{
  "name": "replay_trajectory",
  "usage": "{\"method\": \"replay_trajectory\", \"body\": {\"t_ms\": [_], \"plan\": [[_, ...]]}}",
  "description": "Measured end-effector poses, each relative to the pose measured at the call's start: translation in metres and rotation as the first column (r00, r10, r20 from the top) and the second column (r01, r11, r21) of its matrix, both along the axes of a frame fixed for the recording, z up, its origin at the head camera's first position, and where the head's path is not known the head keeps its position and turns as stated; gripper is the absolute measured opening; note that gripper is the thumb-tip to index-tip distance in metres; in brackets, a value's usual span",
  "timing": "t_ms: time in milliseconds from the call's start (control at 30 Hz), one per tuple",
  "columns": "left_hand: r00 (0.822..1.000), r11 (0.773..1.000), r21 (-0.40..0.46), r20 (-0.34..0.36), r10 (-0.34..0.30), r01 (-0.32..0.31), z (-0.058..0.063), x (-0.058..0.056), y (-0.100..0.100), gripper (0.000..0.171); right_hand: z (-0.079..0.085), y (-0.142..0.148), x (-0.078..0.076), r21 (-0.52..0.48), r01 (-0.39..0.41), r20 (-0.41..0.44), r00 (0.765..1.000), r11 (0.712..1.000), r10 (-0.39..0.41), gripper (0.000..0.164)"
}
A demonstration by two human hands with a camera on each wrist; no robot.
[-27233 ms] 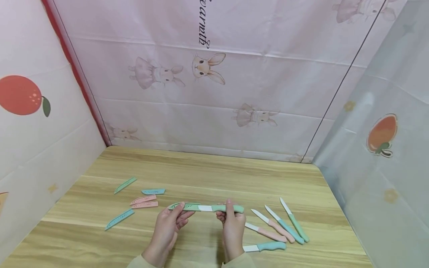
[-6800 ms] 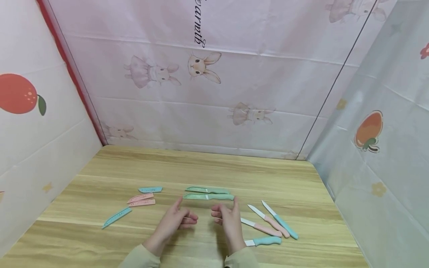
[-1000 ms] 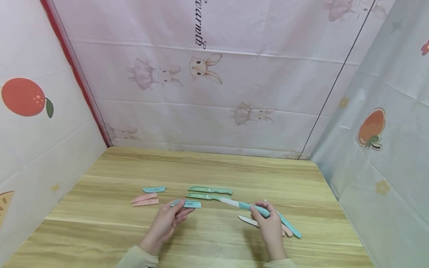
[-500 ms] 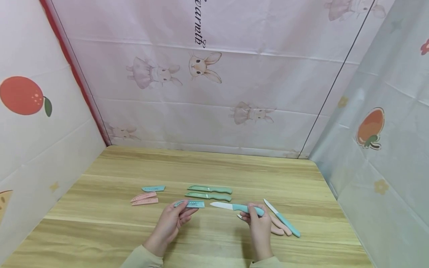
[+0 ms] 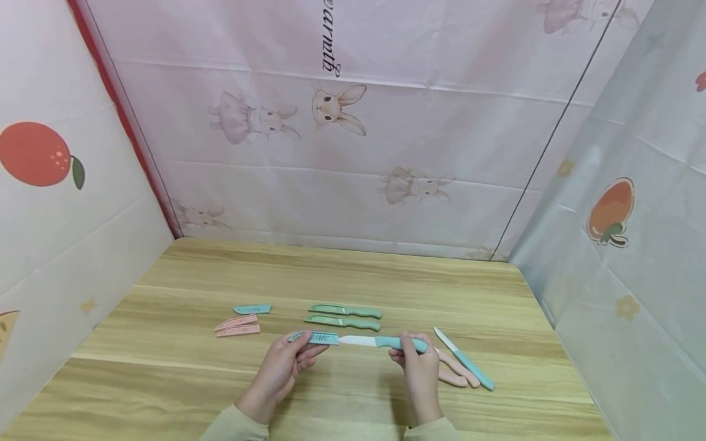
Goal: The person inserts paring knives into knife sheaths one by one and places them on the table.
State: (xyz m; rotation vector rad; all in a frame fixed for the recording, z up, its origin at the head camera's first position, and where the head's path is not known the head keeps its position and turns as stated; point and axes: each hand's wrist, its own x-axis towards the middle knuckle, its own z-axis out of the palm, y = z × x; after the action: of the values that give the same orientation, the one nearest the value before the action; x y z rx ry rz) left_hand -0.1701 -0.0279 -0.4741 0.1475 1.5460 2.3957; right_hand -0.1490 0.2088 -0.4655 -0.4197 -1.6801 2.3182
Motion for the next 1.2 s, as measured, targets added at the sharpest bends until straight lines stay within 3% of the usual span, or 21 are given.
{"method": "replay_trajectory", "body": {"t_ms": [567,1200], "plan": [[1.0,1.0,0.027,0.003,0.008,-0.008,-0.003,0.001,0.003,0.042,-0.004,0.0,-0.006,0.043,-0.013,0.076,0.997,0.999,0.009,0.009],[0.995,0.995,0.058,0.052,0.082,-0.085,-0.007,0.006,0.007,0.046,-0.009,-0.015,-0.01,0.03,-0.021,0.047,0.999,0.999,0.02,0.016]]}}
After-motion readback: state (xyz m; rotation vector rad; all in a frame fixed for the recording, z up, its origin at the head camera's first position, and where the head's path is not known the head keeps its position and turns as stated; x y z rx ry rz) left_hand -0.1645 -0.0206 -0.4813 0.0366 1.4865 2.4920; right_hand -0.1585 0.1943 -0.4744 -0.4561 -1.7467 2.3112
